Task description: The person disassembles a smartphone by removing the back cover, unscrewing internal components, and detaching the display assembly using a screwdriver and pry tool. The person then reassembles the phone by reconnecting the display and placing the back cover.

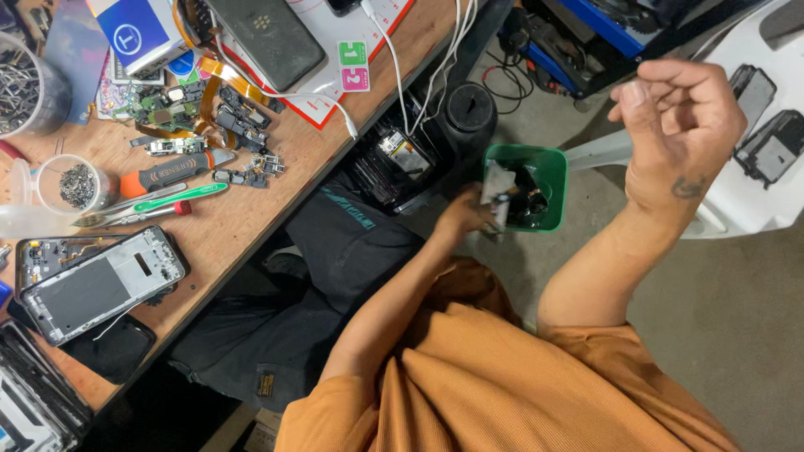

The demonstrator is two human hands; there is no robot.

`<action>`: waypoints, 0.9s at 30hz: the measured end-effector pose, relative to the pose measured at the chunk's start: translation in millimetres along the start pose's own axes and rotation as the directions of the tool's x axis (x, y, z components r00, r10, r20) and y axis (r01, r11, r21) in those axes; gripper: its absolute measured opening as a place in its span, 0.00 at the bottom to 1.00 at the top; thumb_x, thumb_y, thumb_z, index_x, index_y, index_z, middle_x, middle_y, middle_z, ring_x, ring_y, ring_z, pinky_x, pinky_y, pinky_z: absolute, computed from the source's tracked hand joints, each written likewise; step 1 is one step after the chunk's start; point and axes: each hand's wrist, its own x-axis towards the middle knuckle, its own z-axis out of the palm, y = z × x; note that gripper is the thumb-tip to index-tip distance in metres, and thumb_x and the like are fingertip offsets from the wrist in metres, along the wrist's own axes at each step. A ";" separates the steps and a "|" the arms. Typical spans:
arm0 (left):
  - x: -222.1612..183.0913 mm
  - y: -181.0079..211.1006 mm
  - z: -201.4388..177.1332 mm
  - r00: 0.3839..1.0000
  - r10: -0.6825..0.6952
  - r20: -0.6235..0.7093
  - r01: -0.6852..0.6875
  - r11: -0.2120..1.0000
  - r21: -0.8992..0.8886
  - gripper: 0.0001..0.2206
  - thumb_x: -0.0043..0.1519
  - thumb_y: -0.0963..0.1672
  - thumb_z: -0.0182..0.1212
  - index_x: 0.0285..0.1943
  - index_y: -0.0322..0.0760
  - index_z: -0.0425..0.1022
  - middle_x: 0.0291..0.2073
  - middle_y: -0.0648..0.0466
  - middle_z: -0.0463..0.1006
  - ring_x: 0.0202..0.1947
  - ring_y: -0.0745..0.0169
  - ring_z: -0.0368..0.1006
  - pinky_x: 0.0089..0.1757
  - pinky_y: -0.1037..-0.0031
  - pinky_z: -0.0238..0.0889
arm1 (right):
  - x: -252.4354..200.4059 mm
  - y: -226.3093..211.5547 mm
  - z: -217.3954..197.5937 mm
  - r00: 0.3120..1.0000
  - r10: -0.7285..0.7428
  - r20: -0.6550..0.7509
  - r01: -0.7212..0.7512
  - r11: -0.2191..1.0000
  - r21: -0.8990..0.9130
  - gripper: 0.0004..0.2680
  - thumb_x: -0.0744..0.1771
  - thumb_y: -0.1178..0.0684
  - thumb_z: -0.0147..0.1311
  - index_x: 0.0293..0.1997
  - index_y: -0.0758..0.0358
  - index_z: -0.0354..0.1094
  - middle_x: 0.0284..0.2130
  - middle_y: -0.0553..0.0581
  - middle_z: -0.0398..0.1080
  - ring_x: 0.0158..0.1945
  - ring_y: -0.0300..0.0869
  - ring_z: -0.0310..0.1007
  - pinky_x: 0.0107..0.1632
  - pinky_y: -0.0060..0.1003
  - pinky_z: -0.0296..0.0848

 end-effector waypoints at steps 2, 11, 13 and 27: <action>13.8 3.3 14.2 0.999 0.009 0.038 -0.010 1.000 0.021 0.20 0.58 0.40 0.58 0.60 0.30 0.70 0.41 0.41 0.81 0.41 0.50 0.79 0.43 0.66 0.72 | 1.1 0.8 0.5 1.000 -0.002 0.019 0.002 1.000 -0.013 0.08 0.73 0.61 0.63 0.52 0.76 0.66 0.38 0.60 0.73 0.40 0.40 0.76 0.46 0.32 0.77; -17.0 -37.6 -56.1 0.970 -0.033 -0.241 0.052 0.996 0.075 0.21 0.58 0.38 0.54 0.63 0.32 0.70 0.42 0.44 0.82 0.42 0.53 0.79 0.44 0.68 0.72 | 0.8 -3.4 30.8 0.997 -0.009 0.082 0.007 1.000 0.030 0.10 0.73 0.59 0.63 0.54 0.75 0.66 0.37 0.62 0.74 0.37 0.39 0.74 0.46 0.30 0.76; -36.3 -36.0 -79.9 0.963 -0.016 -0.269 0.017 1.000 0.000 0.22 0.58 0.37 0.53 0.64 0.33 0.70 0.42 0.45 0.83 0.42 0.54 0.79 0.45 0.68 0.72 | -0.4 -5.6 40.7 0.995 -0.024 0.101 0.021 0.999 0.030 0.09 0.73 0.60 0.63 0.53 0.75 0.66 0.37 0.62 0.74 0.37 0.39 0.74 0.46 0.31 0.77; -267.2 126.6 -243.9 0.752 -0.241 -0.613 -0.259 0.748 -0.611 0.14 0.69 0.39 0.54 0.63 0.28 0.72 0.42 0.50 0.81 0.42 0.68 0.75 0.46 0.76 0.71 | -105.7 -55.1 269.4 0.699 0.012 0.715 -0.183 0.970 0.163 0.06 0.69 0.62 0.63 0.50 0.68 0.71 0.36 0.54 0.74 0.39 0.33 0.72 0.46 0.27 0.72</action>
